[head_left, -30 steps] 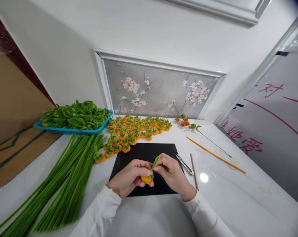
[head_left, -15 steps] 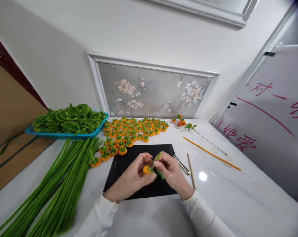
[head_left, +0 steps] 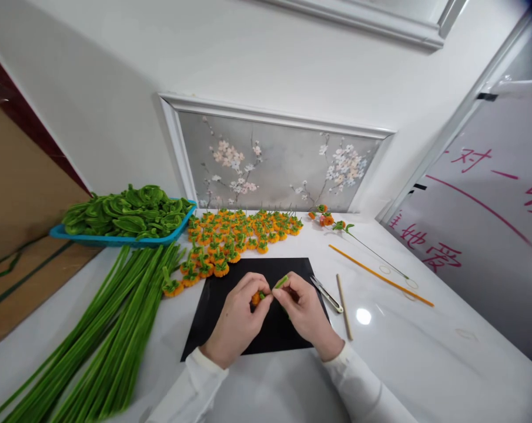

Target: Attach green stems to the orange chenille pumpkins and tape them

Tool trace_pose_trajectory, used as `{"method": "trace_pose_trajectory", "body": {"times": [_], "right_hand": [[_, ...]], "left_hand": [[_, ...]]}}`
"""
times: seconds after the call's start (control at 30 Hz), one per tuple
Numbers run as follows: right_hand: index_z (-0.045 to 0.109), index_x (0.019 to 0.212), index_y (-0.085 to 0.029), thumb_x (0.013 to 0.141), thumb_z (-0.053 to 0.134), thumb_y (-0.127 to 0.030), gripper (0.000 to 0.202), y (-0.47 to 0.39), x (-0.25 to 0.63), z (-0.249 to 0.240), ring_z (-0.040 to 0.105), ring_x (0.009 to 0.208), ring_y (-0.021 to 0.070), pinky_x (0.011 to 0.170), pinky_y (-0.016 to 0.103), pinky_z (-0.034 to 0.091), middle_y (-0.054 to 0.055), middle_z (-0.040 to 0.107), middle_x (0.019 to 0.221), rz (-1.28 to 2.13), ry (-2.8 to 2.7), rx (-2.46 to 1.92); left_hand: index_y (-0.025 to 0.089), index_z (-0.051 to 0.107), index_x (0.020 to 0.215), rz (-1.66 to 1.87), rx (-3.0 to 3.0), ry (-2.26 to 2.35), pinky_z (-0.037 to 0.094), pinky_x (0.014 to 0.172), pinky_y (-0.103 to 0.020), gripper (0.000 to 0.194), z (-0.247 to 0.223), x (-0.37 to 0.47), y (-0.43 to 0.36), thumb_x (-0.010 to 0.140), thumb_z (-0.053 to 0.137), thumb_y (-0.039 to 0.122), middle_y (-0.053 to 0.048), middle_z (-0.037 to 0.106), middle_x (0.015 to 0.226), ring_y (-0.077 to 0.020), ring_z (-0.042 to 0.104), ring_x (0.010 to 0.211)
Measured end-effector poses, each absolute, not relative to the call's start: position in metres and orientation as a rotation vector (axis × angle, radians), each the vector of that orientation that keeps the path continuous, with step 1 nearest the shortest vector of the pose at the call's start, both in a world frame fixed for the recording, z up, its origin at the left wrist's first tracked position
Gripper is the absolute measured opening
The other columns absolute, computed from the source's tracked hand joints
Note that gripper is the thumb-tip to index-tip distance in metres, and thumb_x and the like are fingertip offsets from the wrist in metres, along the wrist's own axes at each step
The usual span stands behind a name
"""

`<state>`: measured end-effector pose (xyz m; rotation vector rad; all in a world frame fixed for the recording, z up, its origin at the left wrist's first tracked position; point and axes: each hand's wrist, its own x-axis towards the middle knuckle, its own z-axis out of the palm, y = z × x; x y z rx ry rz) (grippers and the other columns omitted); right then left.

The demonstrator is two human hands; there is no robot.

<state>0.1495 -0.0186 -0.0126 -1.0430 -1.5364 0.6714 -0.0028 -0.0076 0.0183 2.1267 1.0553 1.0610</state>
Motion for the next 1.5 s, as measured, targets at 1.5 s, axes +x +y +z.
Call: {"method": "trace_pose_trajectory", "body": {"times": [1.5], "right_hand": [[0.070,0.087,-0.022,0.085,0.059,-0.019,0.012,-0.022,0.162,-0.001,0.055,0.065,0.0127,0.056,0.024,0.043,0.001,0.059,0.078,0.692,-1.651,-1.022]], "left_hand": [[0.013,0.062,0.072,0.921,1.511,0.921,0.060,0.066,-0.029,0.011,0.018,-0.004,-0.007,0.077,0.061,0.024,-0.006,0.050,0.109,-0.0132,0.060,0.077]]}}
